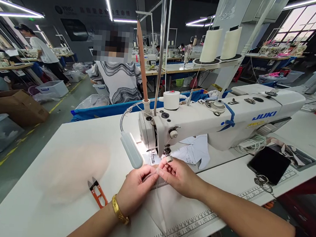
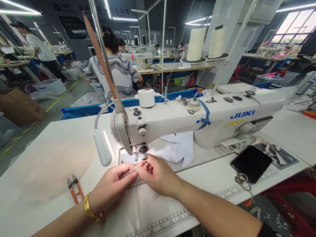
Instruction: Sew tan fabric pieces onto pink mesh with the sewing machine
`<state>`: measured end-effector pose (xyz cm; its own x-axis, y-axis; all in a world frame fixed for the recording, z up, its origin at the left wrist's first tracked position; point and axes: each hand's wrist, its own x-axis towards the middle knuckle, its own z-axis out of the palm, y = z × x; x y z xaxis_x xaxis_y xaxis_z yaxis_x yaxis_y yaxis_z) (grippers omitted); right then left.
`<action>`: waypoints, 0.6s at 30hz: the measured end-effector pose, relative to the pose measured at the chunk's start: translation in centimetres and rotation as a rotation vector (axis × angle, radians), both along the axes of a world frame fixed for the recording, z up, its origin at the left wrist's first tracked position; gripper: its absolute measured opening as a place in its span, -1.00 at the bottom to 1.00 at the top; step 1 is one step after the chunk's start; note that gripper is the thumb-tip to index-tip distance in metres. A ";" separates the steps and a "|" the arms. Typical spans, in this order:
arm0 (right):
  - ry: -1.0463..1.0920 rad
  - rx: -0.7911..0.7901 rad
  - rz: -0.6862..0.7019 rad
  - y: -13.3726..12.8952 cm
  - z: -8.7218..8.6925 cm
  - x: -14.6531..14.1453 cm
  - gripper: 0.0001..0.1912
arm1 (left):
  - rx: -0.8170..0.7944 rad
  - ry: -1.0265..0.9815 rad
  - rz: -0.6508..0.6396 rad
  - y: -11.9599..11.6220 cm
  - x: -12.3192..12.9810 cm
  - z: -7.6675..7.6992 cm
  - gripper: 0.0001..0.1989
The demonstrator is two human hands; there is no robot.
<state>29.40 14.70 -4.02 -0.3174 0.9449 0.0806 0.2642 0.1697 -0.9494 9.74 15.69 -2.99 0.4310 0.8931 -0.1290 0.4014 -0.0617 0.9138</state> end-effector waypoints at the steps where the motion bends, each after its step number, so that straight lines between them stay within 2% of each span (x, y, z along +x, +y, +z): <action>1: 0.003 -0.004 0.003 0.0 0.0 0.0 -0.85 | 0.001 0.002 -0.003 0.0 0.0 0.0 -0.60; 7: -0.030 0.031 -0.026 -0.1 0.1 -0.1 -0.86 | 0.053 -0.035 0.056 -0.3 0.1 -0.4 -0.71; 11: -0.033 0.052 -0.025 -0.2 0.0 -0.2 -0.90 | 0.098 -0.048 0.116 -0.3 0.5 -0.8 -0.68; 18: -0.077 0.124 -0.060 -0.2 -0.1 -0.2 -0.91 | 0.036 -0.110 0.171 -0.2 0.9 -0.6 -0.69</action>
